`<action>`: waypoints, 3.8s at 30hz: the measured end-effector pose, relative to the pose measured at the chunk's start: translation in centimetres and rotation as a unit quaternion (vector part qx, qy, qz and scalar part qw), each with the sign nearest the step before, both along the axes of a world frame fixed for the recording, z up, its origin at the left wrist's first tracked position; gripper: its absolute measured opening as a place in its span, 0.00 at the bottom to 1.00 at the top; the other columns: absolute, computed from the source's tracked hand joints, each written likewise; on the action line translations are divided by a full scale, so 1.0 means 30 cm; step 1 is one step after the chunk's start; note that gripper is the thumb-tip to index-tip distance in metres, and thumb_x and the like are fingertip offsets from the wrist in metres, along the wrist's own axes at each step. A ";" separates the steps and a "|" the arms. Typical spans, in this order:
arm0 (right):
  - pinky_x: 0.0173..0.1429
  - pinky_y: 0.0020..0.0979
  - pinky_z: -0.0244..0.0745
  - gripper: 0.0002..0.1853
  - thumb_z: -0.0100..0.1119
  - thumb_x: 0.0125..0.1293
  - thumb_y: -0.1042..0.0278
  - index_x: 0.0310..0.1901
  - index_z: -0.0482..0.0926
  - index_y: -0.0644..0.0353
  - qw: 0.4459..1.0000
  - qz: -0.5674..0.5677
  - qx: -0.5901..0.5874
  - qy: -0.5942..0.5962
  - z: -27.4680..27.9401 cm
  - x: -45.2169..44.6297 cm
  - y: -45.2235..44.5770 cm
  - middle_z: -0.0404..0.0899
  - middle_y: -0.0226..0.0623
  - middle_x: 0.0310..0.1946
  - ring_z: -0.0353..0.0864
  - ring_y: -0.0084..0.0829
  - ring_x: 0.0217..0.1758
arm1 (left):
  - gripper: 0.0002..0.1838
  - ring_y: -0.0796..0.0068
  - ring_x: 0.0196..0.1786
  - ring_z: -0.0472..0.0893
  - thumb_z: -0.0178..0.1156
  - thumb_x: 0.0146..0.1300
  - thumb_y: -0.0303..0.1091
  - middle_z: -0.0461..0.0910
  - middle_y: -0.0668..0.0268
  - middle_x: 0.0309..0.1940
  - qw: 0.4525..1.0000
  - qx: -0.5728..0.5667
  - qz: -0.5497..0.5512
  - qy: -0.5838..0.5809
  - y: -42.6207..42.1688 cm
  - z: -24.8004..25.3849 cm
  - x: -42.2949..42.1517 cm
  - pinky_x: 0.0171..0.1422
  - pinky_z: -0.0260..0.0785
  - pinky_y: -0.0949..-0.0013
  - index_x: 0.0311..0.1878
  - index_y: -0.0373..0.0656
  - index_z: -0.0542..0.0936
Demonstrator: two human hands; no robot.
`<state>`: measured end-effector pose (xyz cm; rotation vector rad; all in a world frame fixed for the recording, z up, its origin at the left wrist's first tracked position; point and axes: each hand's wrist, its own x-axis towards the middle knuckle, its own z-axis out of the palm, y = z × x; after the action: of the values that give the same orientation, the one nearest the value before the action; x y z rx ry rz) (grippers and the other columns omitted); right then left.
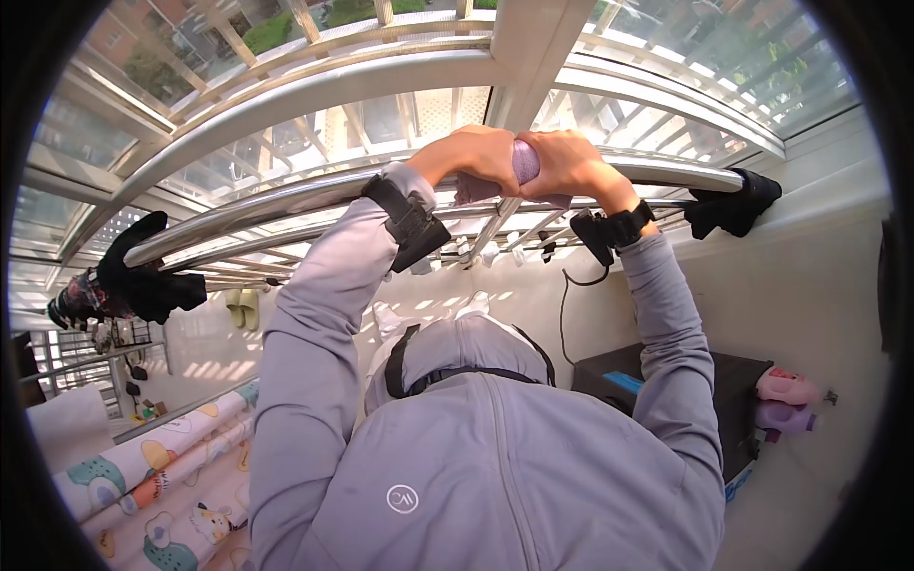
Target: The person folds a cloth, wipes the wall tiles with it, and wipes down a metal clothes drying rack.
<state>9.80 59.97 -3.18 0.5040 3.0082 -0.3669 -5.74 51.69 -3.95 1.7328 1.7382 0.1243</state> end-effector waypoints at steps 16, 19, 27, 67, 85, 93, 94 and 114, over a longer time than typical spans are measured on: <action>0.67 0.41 0.61 0.25 0.65 0.54 0.66 0.55 0.73 0.58 0.857 -0.138 0.263 0.422 -0.288 -0.108 -0.300 0.77 0.35 0.54 0.74 0.39 0.60 | 0.27 0.64 0.47 0.75 0.62 0.43 0.27 0.74 0.61 0.42 0.818 0.513 0.045 0.258 -0.277 -0.141 0.025 0.54 0.68 0.64 0.51 0.37 0.72; 0.66 0.40 0.62 0.23 0.63 0.56 0.67 0.55 0.73 0.59 0.863 -0.109 0.246 0.427 -0.288 -0.180 -0.360 0.77 0.36 0.53 0.75 0.39 0.59 | 0.25 0.59 0.49 0.77 0.59 0.47 0.24 0.76 0.58 0.44 0.837 0.486 0.061 0.242 -0.366 -0.114 -0.044 0.58 0.69 0.60 0.53 0.37 0.72; 0.57 0.36 0.71 0.21 0.59 0.49 0.72 0.48 0.74 0.65 0.909 -0.010 0.195 0.369 -0.183 -0.418 -0.525 0.78 0.40 0.44 0.78 0.39 0.48 | 0.24 0.55 0.49 0.76 0.57 0.49 0.26 0.76 0.54 0.44 0.850 0.459 0.108 0.237 -0.588 -0.112 -0.272 0.57 0.69 0.59 0.53 0.32 0.72; 0.40 0.30 0.77 0.29 0.72 0.28 0.45 0.35 0.88 0.54 0.940 0.038 -0.304 -0.147 -0.083 -1.158 -0.833 0.86 0.40 0.32 0.85 0.36 0.33 | 0.23 0.77 0.42 0.79 0.74 0.41 0.29 0.84 0.64 0.38 0.934 -0.296 -0.007 -0.199 -0.867 -0.011 -1.107 0.47 0.73 0.71 0.45 0.37 0.81; 0.38 0.30 0.67 0.09 0.57 0.48 0.71 0.33 0.70 0.59 0.913 0.055 0.166 0.370 -0.166 -0.942 -0.962 0.70 0.35 0.26 0.73 0.32 0.31 | 0.23 0.58 0.46 0.76 0.64 0.44 0.24 0.78 0.60 0.40 0.831 0.403 0.214 0.318 -1.041 -0.127 -0.733 0.54 0.67 0.59 0.48 0.39 0.76; 0.42 0.33 0.71 0.12 0.56 0.50 0.70 0.38 0.73 0.62 0.921 0.045 0.119 0.369 -0.166 -0.824 -0.855 0.72 0.37 0.29 0.75 0.35 0.34 | 0.24 0.57 0.46 0.75 0.60 0.42 0.20 0.77 0.57 0.41 0.843 0.409 0.212 0.279 -0.932 -0.115 -0.610 0.55 0.66 0.58 0.48 0.37 0.75; 0.43 0.33 0.72 0.12 0.56 0.50 0.71 0.39 0.73 0.62 0.928 0.039 0.123 0.350 -0.163 -0.795 -0.829 0.73 0.37 0.30 0.76 0.35 0.35 | 0.23 0.57 0.46 0.75 0.60 0.42 0.20 0.77 0.57 0.41 0.845 0.407 0.212 0.274 -0.905 -0.110 -0.584 0.56 0.66 0.58 0.48 0.37 0.75; 0.44 0.33 0.73 0.19 0.66 0.48 0.59 0.39 0.73 0.59 0.938 0.019 0.165 0.304 -0.124 -0.081 -0.189 0.75 0.35 0.32 0.77 0.35 0.36 | 0.26 0.64 0.41 0.77 0.66 0.38 0.28 0.76 0.59 0.38 0.882 0.389 0.047 0.261 -0.232 -0.115 0.024 0.44 0.68 0.65 0.45 0.34 0.73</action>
<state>7.37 54.31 -6.89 0.4074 3.7069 0.0001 -5.03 44.72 -7.41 2.4083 2.3776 0.4957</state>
